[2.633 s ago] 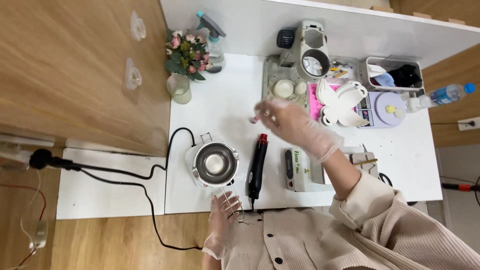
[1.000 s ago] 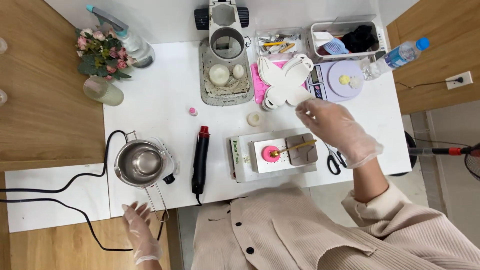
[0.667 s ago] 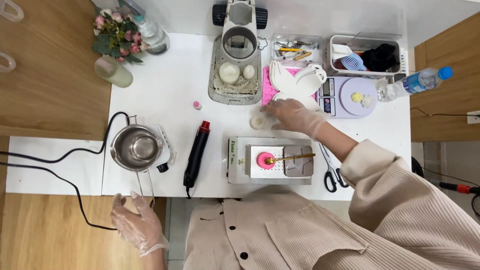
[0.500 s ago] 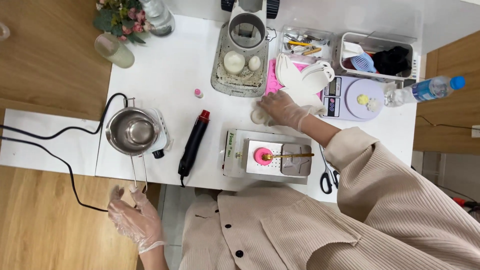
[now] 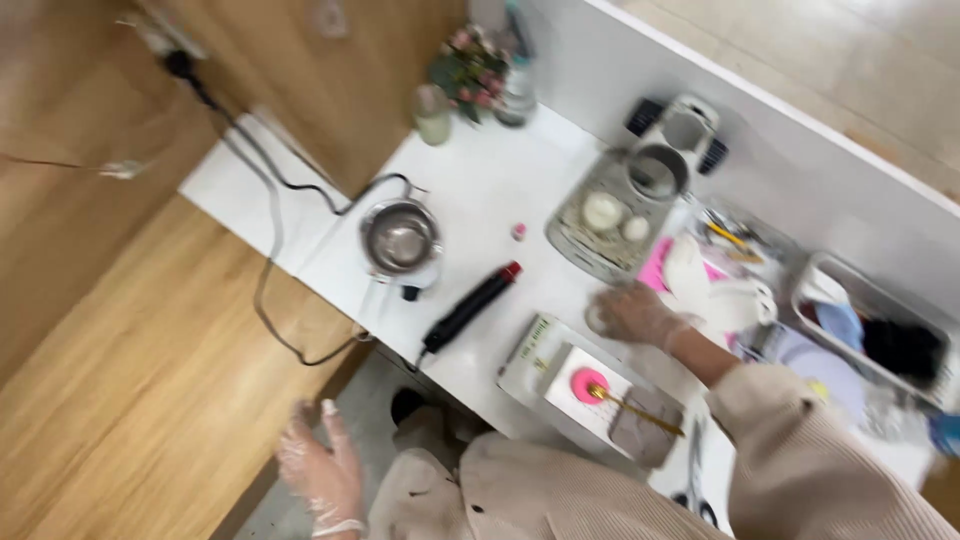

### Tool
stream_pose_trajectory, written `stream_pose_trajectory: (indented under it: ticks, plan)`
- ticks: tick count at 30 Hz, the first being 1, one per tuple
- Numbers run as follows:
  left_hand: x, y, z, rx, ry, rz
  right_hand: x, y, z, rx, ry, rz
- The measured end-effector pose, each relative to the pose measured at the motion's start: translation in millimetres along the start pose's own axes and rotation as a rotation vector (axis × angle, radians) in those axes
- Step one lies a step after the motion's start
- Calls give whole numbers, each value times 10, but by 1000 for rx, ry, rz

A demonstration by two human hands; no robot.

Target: Pouring melted wax into a silicone mold and using a heat gun to smooth the surface.

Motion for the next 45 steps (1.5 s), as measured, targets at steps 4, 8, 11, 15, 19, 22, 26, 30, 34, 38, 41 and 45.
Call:
stream_pose_trajectory:
  ticks: [4,8,11,15,19,22,26,30,34,38,41,45]
  plan:
    - [-189,110,79,174,-23,-80,124,-5,64,-355,165,-110]
    - [-411,283,311,46,-131,-44,291,-330,388,-175,155,88]
    - [-628,408,460,5,-155,-45,-244,-877,528,-174,140,54]
    - [-1116,489,554,79,-184,-89,-1664,-1972,463,-203,163,43]
    - [-1852,862,607,174,-214,-174,-2699,-2263,609,-229,178,6]
    - [-2407,1092,538,237,-397,-115,-3403,-2294,882,-128,-73,-28]
    - [-2763,1198,534,271,-468,-174,-4035,-2126,1281,47,-365,257]
    - [-2814,860,623,214,-487,-226,-4574,-1754,1432,-172,-193,295]
    - [-2966,682,666,183,-438,-284,-4786,-1223,1621,-90,-417,744]
    - [-3151,499,811,194,-359,-402,-4746,-976,1627,-154,-149,712]
    - [-3091,61,995,174,-337,-437,-4498,-1086,1573,-74,-154,770]
    - [-2596,-990,1311,363,-104,-401,-3344,-1165,1615,208,-124,854]
Point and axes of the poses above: each hand's wrist, its own z-axis towards the middle knuckle, its own y-axis out of the palm, x = y × z, the point moved 7 cm from there along z, towards the middle knuckle, and after that the axes turned 9 degrees about z, right-handed, at the moved point
